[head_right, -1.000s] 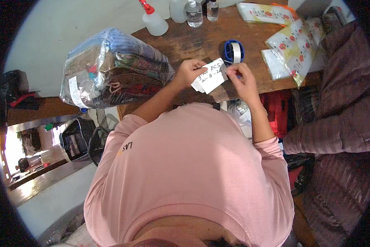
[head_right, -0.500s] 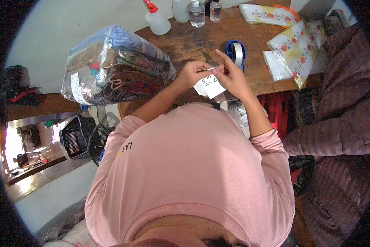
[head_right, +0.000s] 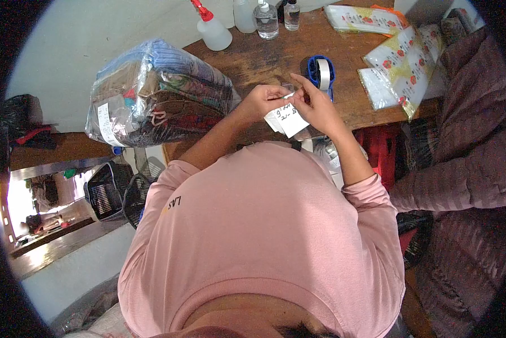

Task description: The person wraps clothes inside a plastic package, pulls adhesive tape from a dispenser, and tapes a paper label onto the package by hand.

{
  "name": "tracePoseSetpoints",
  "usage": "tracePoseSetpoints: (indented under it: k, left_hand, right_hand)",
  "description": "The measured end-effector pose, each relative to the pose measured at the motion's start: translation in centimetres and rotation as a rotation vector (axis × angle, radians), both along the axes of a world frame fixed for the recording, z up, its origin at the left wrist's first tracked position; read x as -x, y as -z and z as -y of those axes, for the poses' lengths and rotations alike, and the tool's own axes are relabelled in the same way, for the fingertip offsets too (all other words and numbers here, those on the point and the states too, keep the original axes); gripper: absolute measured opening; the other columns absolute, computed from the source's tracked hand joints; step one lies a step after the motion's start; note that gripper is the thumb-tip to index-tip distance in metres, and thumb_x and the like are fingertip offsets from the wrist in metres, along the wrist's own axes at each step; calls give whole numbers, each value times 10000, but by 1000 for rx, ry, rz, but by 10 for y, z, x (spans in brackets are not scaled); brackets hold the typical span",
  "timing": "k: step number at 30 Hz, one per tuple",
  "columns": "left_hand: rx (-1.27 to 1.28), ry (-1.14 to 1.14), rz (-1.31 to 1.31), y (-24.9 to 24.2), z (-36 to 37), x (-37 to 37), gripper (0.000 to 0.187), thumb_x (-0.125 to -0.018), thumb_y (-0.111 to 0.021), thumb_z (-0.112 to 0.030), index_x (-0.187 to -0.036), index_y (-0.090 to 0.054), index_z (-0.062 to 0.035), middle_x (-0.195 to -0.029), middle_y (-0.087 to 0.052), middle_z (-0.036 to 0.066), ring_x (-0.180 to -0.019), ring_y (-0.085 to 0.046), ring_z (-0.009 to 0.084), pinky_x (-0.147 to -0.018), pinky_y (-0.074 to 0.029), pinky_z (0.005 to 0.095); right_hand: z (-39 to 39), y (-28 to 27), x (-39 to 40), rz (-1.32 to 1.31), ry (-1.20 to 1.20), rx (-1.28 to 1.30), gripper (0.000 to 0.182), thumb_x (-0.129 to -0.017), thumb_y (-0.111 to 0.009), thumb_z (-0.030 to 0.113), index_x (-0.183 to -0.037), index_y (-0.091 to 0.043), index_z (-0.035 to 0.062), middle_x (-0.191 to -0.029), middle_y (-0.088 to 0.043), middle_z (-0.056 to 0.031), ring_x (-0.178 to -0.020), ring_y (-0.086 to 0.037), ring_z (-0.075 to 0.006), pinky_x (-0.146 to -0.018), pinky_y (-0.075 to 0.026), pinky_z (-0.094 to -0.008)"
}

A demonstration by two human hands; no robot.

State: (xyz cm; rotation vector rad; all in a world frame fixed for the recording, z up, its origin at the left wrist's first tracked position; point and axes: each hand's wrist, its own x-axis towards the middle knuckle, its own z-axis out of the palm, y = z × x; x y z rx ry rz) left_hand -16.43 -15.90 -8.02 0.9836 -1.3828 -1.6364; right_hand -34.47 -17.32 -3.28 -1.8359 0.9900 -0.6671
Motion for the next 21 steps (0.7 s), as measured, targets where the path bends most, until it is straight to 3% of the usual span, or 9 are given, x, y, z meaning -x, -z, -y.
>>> tracePoseSetpoints:
  k: [10, 21]
  left_hand:
    - [-99, 90, -2, -5, 3, -7, 271, -804, -569, -30, -1055, -533, 64, -947, -621, 105, -841, -594, 120, -721, -477, 246]
    - [-33, 142, -10, -20, -1, -4, 303, -818, -561, -62, -1092, -516, 61, -964, -615, 104, -856, -588, 122, -727, -472, 247]
  right_hand:
    - [4, 7, 5, 109, -79, -107, 475, -813, -587, 97, -1241, -403, 2, -722, -515, -26, -657, -489, -92, -627, -424, -237]
    - [1, 3, -1, -117, 72, 190, 516, -741, -628, 86, -1211, -428, 19, -725, -577, -124, -637, -569, -252, -596, -452, -334]
